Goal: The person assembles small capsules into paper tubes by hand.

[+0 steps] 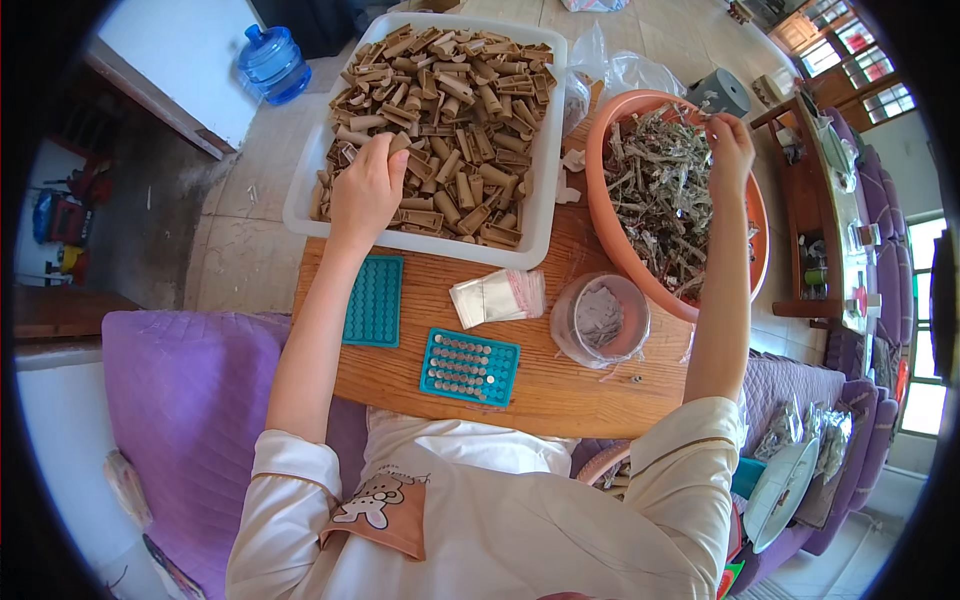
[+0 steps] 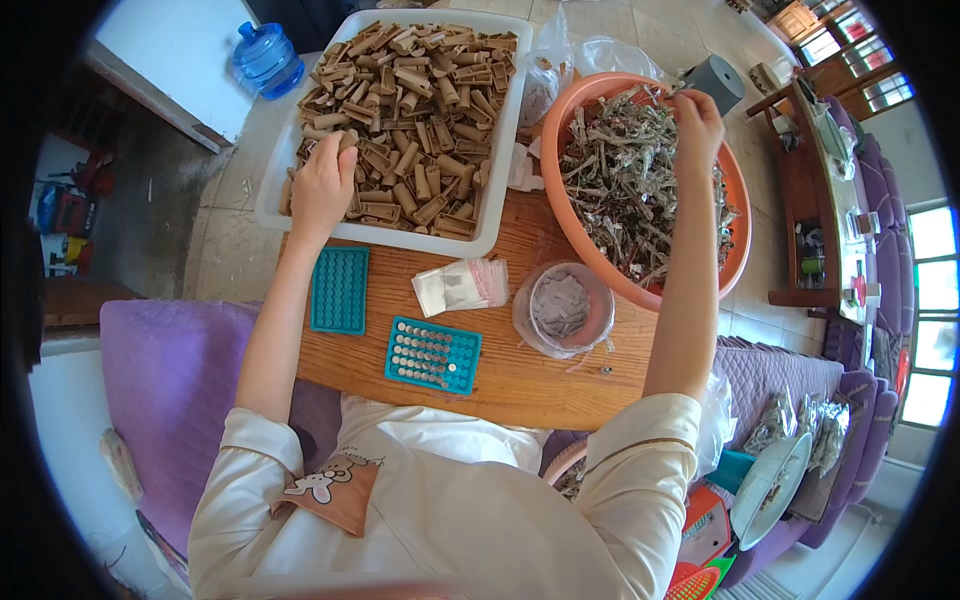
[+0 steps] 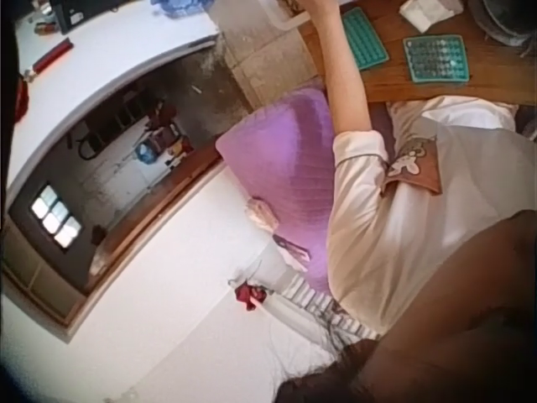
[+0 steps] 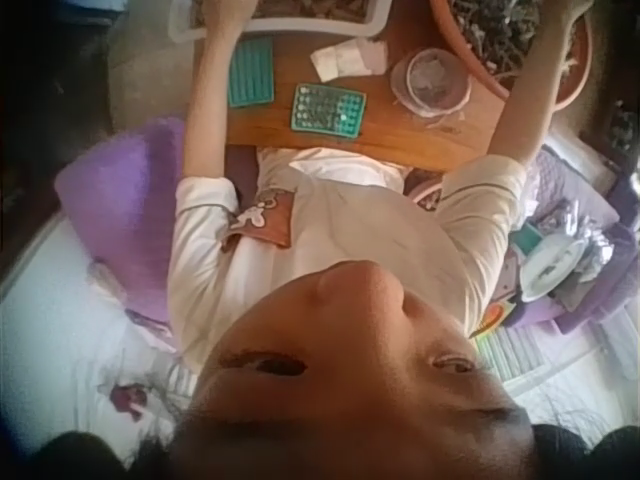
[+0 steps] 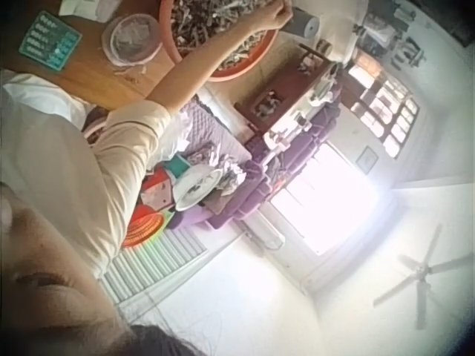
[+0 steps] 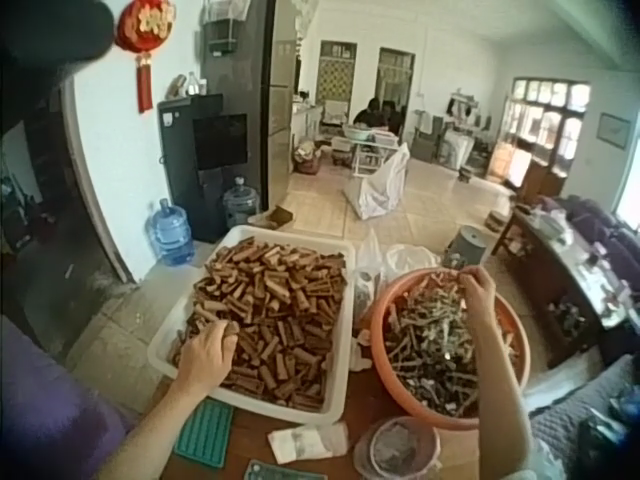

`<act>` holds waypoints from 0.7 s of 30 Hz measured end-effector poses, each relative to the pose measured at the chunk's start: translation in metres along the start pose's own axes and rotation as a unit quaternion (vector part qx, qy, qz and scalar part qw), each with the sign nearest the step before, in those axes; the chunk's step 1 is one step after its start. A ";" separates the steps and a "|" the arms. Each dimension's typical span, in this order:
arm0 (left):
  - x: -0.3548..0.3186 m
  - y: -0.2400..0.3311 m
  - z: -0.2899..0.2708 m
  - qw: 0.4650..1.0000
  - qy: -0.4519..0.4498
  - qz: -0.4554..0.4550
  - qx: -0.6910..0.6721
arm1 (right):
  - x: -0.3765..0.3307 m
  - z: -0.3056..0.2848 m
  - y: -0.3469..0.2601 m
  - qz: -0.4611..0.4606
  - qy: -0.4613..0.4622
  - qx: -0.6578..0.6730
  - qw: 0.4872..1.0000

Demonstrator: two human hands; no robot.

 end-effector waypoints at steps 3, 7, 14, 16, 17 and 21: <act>-0.004 -0.005 -0.005 1.000 0.020 -0.003 0.006 | -0.029 0.007 -0.036 0.050 -0.010 0.142 0.989; -0.004 -0.005 -0.005 0.999 0.010 -0.028 0.010 | -0.065 0.000 -0.063 0.006 -0.138 -0.194 0.971; -0.003 -0.009 0.001 0.999 -0.007 -0.033 0.003 | -0.141 0.018 -0.085 -0.149 -0.141 -0.425 0.882; -0.002 -0.004 -0.004 1.000 0.005 -0.024 0.012 | -0.153 0.020 -0.085 -0.120 -0.131 -0.415 0.892; -0.002 0.000 -0.008 0.999 0.018 -0.016 0.021 | -0.160 0.026 -0.094 -0.143 -0.138 -0.384 0.902; -0.005 -0.008 -0.010 0.999 0.021 -0.027 -0.029 | -0.190 0.037 -0.080 0.097 -0.180 0.064 0.977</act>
Point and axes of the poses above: each hand's wrist, its own x-axis towards the middle knuckle, its own z-axis out of the palm, y = z × x, the point moved 9 cm from there along x, towards the middle knuckle, and after that the axes turned 2 degrees about -y, right-handed, at the moved point
